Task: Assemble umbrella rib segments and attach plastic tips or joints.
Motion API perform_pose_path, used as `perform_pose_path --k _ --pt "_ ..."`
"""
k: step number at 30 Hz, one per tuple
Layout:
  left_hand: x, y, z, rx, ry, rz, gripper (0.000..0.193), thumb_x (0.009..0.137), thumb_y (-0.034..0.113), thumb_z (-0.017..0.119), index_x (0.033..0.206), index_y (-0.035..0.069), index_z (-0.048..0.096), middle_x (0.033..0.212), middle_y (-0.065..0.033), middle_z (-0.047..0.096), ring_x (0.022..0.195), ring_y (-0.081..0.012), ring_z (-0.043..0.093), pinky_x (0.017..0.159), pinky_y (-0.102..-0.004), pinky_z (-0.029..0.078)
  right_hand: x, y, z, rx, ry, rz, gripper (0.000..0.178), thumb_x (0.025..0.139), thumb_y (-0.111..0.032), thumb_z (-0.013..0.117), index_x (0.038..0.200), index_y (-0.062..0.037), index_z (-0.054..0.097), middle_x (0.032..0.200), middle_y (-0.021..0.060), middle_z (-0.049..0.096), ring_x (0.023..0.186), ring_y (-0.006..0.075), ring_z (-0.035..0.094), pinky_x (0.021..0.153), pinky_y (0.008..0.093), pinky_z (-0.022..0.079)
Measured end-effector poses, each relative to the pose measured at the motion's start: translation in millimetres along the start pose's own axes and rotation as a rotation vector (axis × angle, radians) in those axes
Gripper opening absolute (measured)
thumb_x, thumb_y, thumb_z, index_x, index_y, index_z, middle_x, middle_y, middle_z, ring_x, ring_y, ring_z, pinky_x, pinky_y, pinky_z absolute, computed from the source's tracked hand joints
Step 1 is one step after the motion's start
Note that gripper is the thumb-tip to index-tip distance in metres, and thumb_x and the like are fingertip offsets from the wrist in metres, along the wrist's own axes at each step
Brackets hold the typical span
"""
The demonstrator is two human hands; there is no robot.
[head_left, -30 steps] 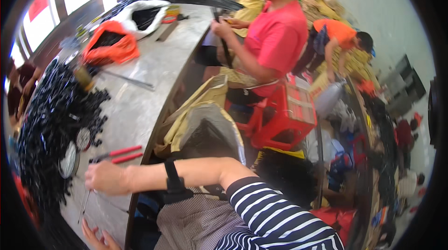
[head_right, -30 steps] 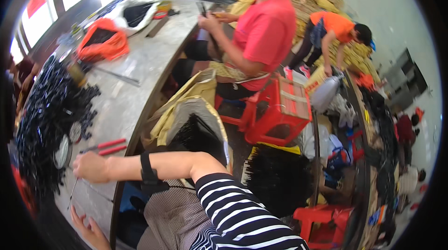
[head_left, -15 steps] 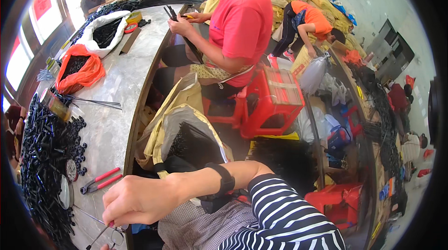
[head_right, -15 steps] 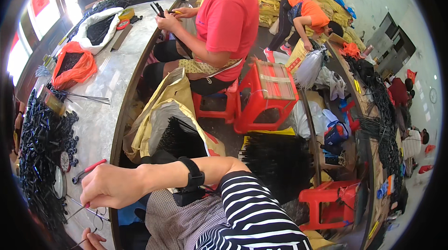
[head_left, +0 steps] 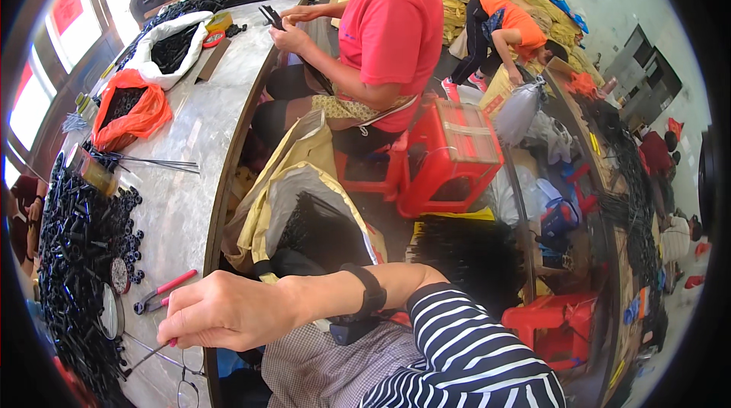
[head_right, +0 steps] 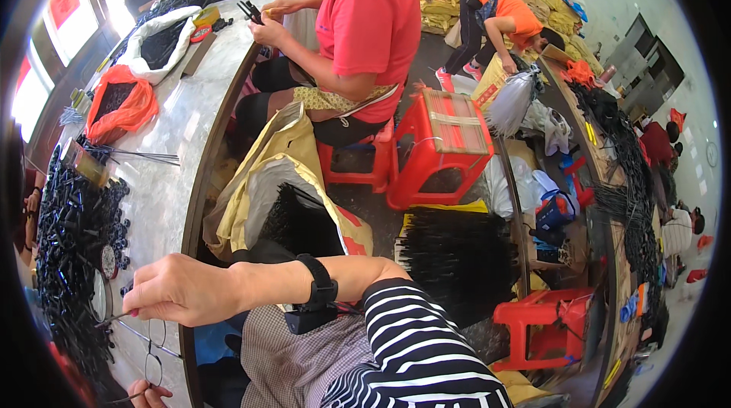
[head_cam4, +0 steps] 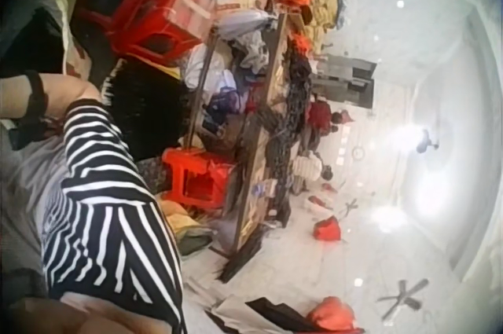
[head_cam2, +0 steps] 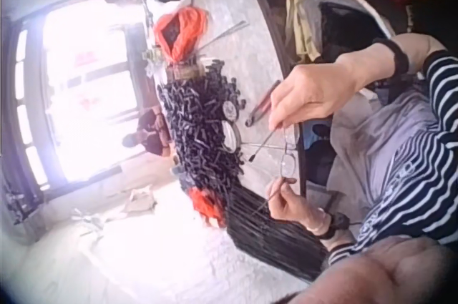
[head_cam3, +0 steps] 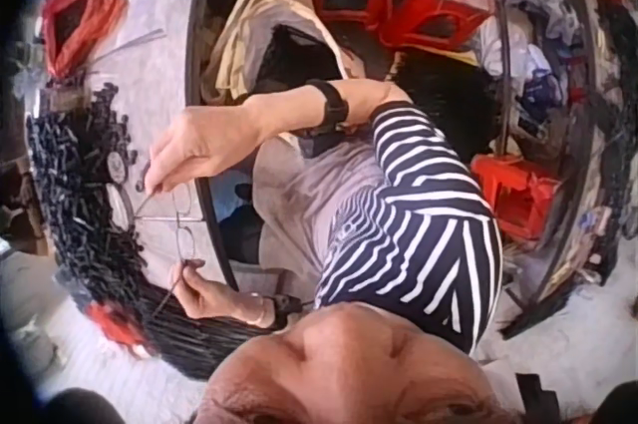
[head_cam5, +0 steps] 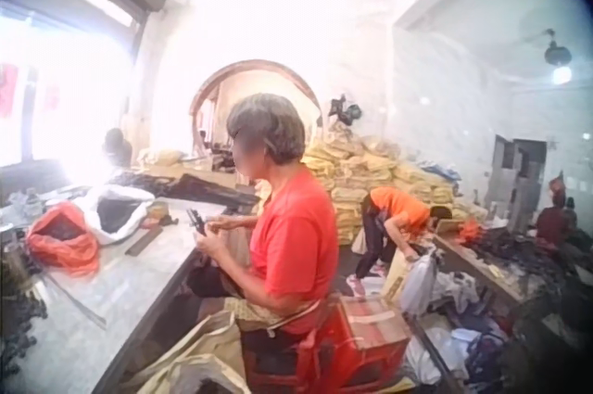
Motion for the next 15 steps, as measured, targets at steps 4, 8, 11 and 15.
perform_pose_path --k 4,8,11,15 --pt "4 4 -3 -0.026 0.044 0.049 0.014 0.099 0.001 0.057 0.096 -0.011 0.066 0.078 -0.0129 0.064 0.063 -0.0193 0.057 0.062 -0.0307 0.048 2 -5 1 0.016 0.022 0.005 0.019 0.092 -0.007 0.068 0.109 -0.0002 0.065 0.091 0.0128 0.063 0.078 0.0309 0.064 0.068 0.0377 0.051" --pt "3 -2 -4 -0.09 0.07 0.085 0.019 0.099 0.004 0.058 0.091 -0.012 0.064 0.074 -0.0155 0.063 0.06 -0.0212 0.057 0.057 -0.0322 0.048 2 -9 -4 0.097 0.029 0.01 0.017 0.089 -0.003 0.069 0.105 0.0004 0.065 0.09 0.0125 0.064 0.077 0.03 0.064 0.068 0.0367 0.052" --pt "2 9 5 -0.113 0.106 0.019 0.022 0.099 0.007 0.06 0.089 -0.012 0.063 0.071 -0.016 0.062 0.058 -0.022 0.057 0.055 -0.033 0.047 5 -12 -8 0.119 0.017 0.035 0.014 0.088 -0.002 0.069 0.101 0.0004 0.066 0.089 0.0124 0.064 0.077 0.03 0.064 0.068 0.0367 0.052" --pt "-2 19 1 -0.08 0.17 -0.016 0.028 0.099 0.015 0.061 0.087 -0.01 0.062 0.071 -0.015 0.062 0.061 -0.0217 0.056 0.058 -0.0348 0.047 10 -6 -4 0.15 -0.013 -0.009 0.011 0.087 -0.002 0.068 0.098 0.0001 0.067 0.087 0.0127 0.065 0.076 0.0308 0.064 0.069 0.0372 0.051"
Point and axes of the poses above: each hand's wrist, its own x-axis towards the middle knuckle, its own z-axis out of the palm, y = z × x, the point moved 3 cm from there along x, towards the middle knuckle
